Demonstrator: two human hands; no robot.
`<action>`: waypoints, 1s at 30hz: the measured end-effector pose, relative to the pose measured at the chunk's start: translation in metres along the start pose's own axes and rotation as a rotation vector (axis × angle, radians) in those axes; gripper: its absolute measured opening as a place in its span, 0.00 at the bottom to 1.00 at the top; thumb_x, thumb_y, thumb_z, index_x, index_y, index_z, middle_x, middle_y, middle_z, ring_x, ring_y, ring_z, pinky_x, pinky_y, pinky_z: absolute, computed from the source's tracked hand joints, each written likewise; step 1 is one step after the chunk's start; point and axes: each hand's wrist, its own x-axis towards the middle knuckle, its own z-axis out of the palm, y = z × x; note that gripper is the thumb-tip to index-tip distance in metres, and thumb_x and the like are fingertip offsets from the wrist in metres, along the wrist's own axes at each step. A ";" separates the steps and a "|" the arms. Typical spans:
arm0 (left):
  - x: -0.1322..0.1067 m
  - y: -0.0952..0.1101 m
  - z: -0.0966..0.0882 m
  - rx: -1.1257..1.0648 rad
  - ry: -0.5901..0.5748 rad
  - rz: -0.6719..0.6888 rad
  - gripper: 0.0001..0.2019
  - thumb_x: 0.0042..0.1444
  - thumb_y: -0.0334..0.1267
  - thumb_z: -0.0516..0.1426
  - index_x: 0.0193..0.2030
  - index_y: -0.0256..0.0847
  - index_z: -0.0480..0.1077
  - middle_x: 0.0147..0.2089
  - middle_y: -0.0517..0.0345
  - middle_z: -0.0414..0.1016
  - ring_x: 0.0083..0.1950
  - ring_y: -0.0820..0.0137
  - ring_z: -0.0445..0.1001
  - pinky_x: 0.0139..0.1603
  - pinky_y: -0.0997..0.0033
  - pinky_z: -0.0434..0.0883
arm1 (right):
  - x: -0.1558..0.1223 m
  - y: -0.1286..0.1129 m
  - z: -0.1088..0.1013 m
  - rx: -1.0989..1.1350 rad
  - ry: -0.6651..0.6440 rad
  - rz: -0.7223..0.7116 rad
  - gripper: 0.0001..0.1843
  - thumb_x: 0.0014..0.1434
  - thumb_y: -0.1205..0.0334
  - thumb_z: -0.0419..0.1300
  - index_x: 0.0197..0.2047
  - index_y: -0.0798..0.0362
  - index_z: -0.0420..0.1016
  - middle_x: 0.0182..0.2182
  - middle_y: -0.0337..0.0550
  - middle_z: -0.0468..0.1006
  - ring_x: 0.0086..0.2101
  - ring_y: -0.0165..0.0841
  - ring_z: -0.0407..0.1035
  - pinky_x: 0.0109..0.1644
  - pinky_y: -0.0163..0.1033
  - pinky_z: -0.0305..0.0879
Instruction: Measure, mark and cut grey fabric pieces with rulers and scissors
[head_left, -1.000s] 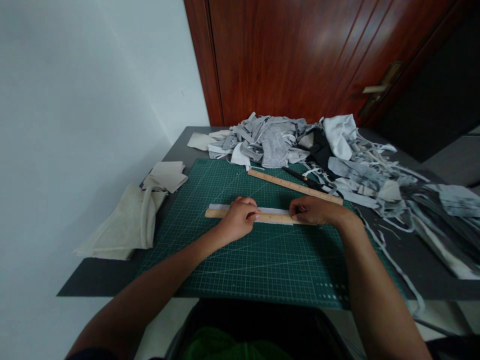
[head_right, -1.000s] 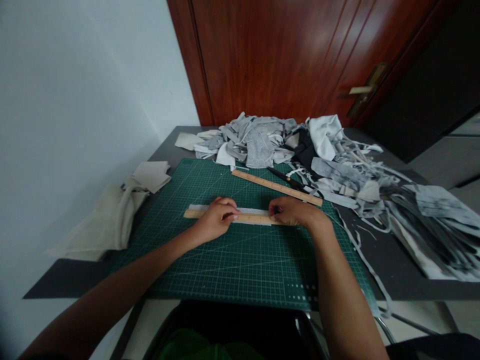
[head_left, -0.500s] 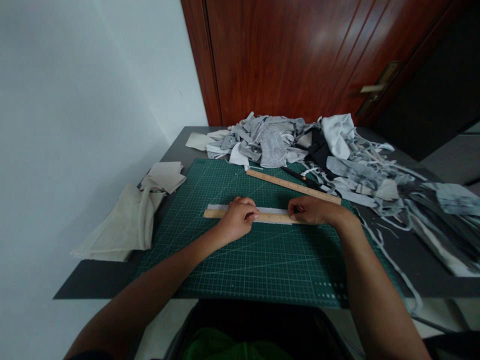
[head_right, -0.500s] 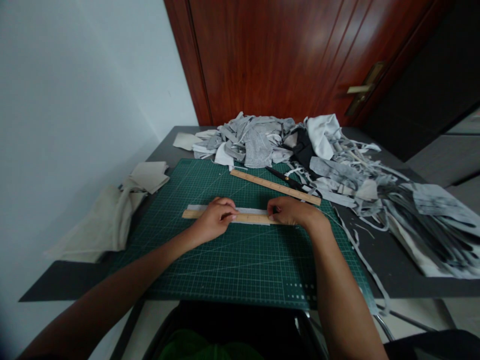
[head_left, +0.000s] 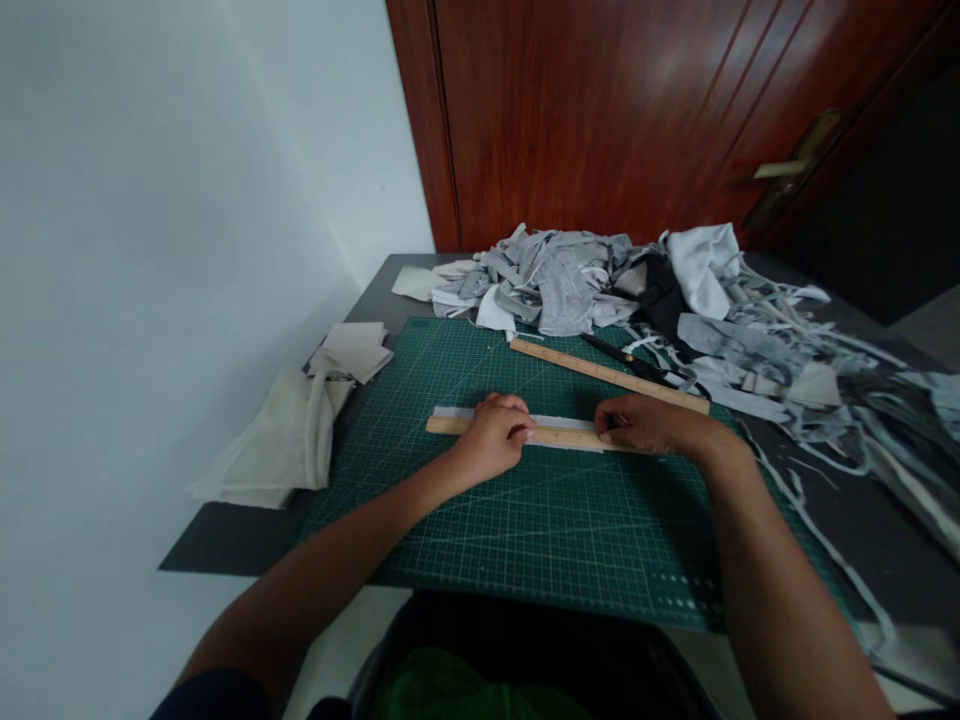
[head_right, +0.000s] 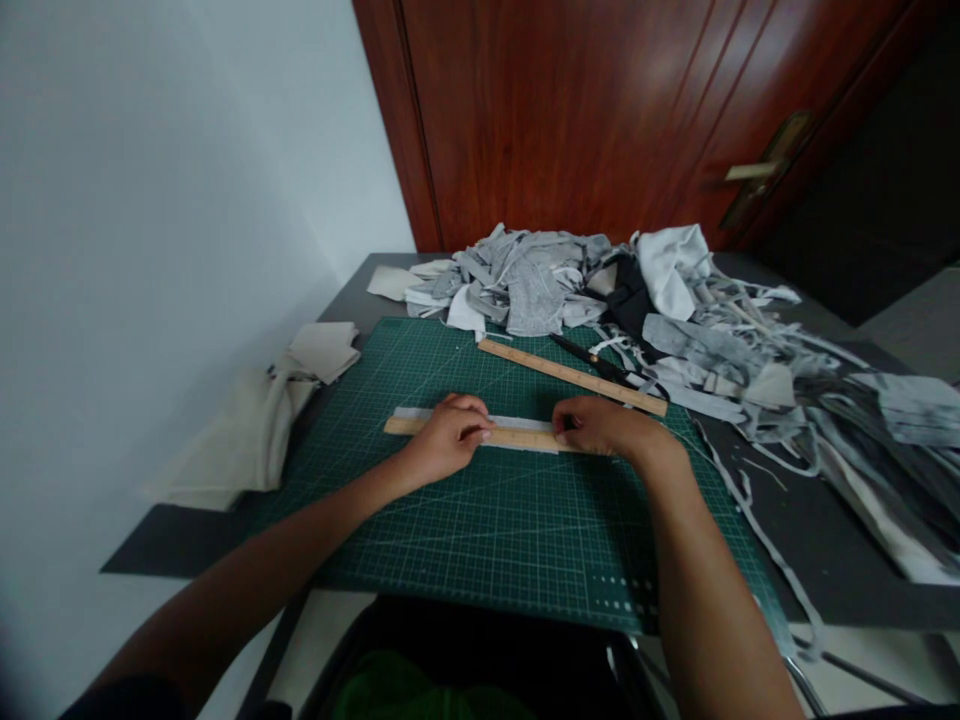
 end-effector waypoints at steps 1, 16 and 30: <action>-0.001 0.000 0.000 0.002 -0.003 0.001 0.07 0.59 0.27 0.62 0.35 0.41 0.81 0.45 0.55 0.81 0.49 0.63 0.76 0.57 0.56 0.69 | 0.000 0.001 0.001 0.008 -0.001 -0.006 0.06 0.56 0.60 0.61 0.37 0.50 0.78 0.31 0.41 0.75 0.33 0.38 0.70 0.34 0.38 0.61; -0.004 0.001 0.000 -0.020 0.003 0.012 0.07 0.60 0.27 0.62 0.37 0.41 0.82 0.45 0.54 0.81 0.50 0.64 0.76 0.59 0.57 0.69 | 0.003 0.006 0.008 0.059 0.051 -0.018 0.06 0.54 0.56 0.62 0.32 0.49 0.78 0.28 0.40 0.75 0.30 0.39 0.70 0.33 0.39 0.61; 0.001 -0.011 0.001 -0.050 -0.032 0.015 0.13 0.60 0.22 0.57 0.39 0.41 0.81 0.47 0.54 0.80 0.51 0.64 0.75 0.58 0.58 0.68 | 0.027 -0.057 0.043 0.125 0.228 -0.208 0.09 0.61 0.68 0.59 0.38 0.48 0.80 0.35 0.41 0.83 0.37 0.36 0.75 0.42 0.36 0.62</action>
